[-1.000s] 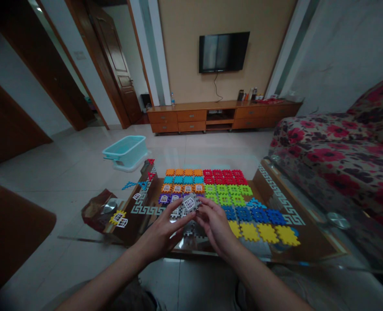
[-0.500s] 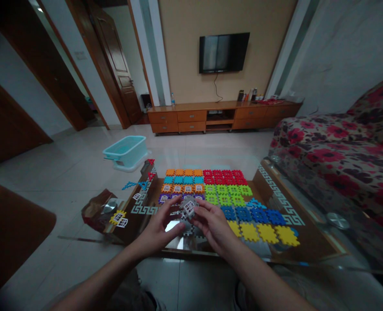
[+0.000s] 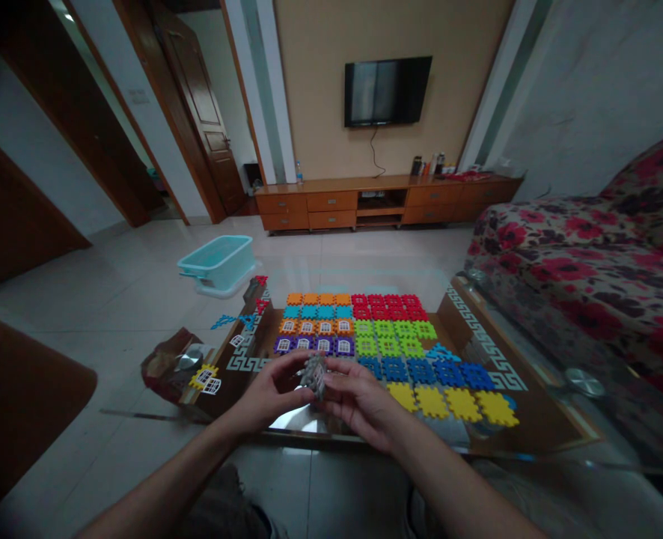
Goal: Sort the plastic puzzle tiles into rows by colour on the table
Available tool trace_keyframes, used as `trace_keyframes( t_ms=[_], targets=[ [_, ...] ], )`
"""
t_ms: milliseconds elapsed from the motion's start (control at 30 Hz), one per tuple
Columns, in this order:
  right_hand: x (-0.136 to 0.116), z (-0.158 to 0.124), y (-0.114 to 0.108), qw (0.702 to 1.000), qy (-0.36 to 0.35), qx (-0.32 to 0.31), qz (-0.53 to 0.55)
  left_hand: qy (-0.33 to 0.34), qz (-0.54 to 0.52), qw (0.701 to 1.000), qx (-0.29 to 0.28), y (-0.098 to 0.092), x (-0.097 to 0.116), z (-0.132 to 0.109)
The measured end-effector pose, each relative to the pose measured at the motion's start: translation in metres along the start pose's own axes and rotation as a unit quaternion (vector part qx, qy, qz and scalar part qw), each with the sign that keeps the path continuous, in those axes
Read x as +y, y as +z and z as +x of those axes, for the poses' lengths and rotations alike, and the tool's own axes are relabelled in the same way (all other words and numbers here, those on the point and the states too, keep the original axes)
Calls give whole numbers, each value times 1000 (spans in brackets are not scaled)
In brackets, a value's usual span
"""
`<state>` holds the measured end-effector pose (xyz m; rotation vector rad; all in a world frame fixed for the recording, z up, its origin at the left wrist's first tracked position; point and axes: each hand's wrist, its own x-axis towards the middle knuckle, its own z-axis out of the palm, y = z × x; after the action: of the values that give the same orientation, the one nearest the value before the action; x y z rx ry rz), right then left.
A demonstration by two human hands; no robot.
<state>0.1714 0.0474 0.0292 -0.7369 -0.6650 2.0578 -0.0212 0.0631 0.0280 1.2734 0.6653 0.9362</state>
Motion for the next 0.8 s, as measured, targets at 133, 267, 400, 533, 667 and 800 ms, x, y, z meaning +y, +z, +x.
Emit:
trace_keyframes(
  t_ms=[133, 267, 400, 533, 667, 800],
  targets=[
    [2, 1, 2, 999, 0, 33, -15, 2, -11, 1000, 20, -1, 0, 1],
    [4, 2, 1, 998, -8, 53, -35, -5, -23, 1000, 13, -1, 0, 2],
    [4, 4, -1, 996, -17, 73, -50, 0, 5, 1000, 12, -2, -1, 1],
    [5, 4, 1, 995, -27, 78, -57, 16, 70, 997, 13, -1, -2, -1],
    [4, 3, 5, 994, -22, 94, -58, 39, 170, 984, 24, -1, 1, -5],
    [2, 2, 8, 994, -3, 99, -47, 97, 305, 946, 50, -2, 6, -6]
  ],
)
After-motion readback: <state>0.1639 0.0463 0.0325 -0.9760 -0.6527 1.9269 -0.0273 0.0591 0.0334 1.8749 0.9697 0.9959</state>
